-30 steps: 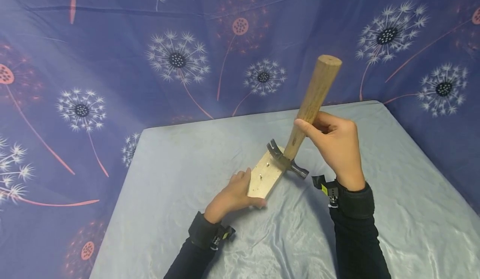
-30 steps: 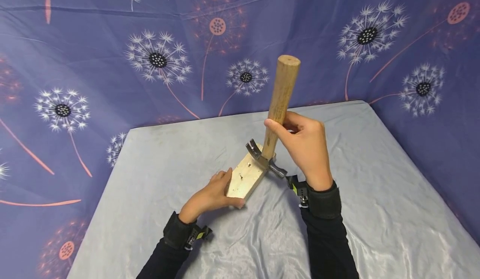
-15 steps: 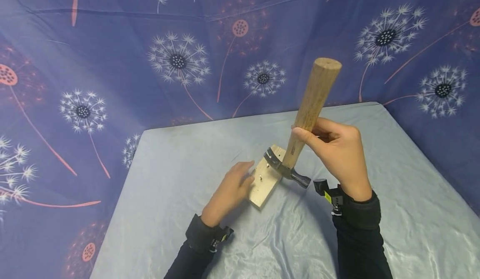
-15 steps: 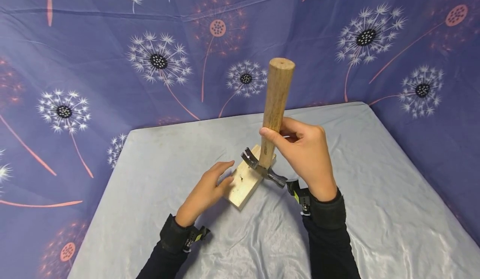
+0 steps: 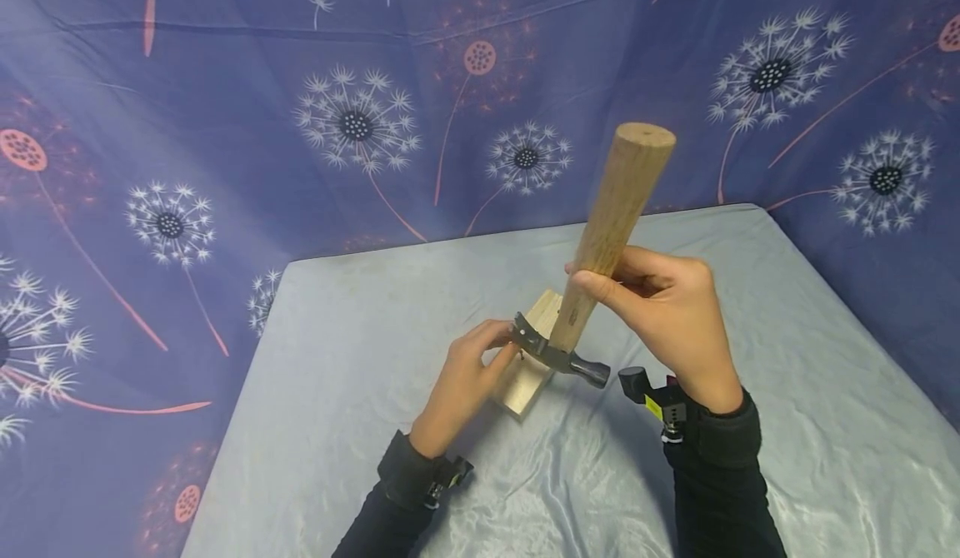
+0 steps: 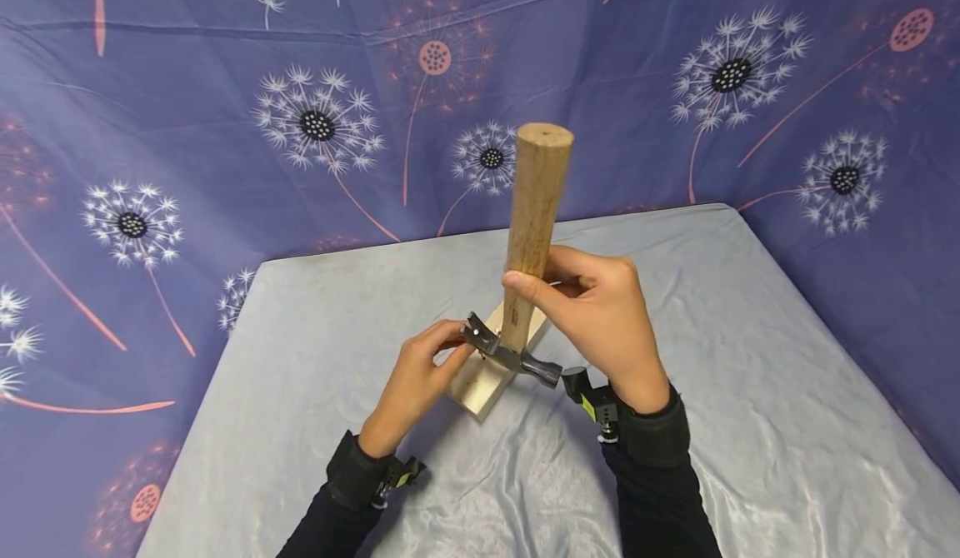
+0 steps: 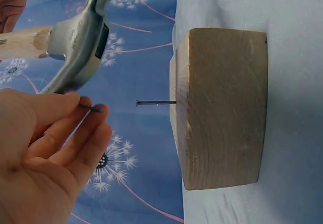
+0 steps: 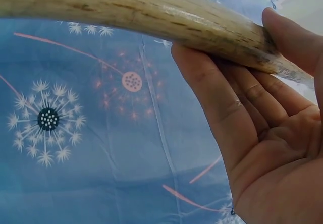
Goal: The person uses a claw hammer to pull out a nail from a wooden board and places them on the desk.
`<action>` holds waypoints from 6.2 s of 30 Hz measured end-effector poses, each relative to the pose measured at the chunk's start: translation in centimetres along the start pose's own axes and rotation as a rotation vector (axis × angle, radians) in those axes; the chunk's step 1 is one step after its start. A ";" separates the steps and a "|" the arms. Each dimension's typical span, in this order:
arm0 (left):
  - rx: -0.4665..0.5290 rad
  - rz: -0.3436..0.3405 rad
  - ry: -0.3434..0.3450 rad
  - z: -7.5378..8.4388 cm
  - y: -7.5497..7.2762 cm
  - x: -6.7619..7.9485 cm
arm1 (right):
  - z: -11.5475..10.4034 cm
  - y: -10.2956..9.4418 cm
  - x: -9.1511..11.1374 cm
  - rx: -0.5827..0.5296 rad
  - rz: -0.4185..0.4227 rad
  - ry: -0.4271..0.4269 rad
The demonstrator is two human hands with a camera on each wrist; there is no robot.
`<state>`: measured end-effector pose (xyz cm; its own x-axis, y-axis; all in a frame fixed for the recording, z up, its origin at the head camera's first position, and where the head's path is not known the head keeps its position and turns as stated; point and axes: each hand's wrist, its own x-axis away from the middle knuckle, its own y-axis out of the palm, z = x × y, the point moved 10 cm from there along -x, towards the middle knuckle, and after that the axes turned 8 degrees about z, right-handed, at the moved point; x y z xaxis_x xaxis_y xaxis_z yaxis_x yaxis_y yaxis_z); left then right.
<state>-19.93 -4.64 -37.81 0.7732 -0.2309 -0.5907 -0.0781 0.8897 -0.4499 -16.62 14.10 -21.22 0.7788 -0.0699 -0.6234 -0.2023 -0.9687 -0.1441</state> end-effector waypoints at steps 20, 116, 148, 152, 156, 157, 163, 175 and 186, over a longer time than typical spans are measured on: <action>0.018 0.135 -0.072 -0.7 -3.4 -0.9 | 0.8 0.8 -0.2 0.071 -0.063 0.058; -0.109 -0.430 -0.474 -8.6 1.5 3.5 | 11.3 10.8 -3.4 0.522 -0.359 0.047; -0.130 -0.431 -0.590 -9.4 1.0 3.8 | 9.8 8.9 -2.5 0.440 -0.037 -0.028; -0.119 -0.427 -0.606 -9.5 1.0 3.9 | 9.6 8.1 -2.0 0.406 -0.008 -0.016; -0.111 -0.420 -0.603 -9.5 1.0 4.0 | 9.5 7.6 -1.6 0.376 -0.002 -0.002; -0.113 -0.419 -0.600 -9.5 1.0 3.9 | 9.4 7.4 -1.5 0.373 0.001 -0.002; -0.122 -0.419 -0.603 -9.5 1.2 3.8 | 9.1 6.1 -1.3 0.303 0.037 0.010; -0.095 -0.404 -0.602 -9.7 0.9 4.0 | 8.3 4.6 -1.6 0.258 0.057 0.044; -0.104 -0.406 -0.602 -9.6 1.1 3.9 | 5.1 3.2 -1.8 0.270 0.071 0.102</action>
<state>-22.98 -8.32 -47.04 0.9633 -0.2518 0.0928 0.2522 0.7311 -0.6339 -21.68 12.34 -24.50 0.8101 -0.1720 -0.5605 -0.3982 -0.8631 -0.3106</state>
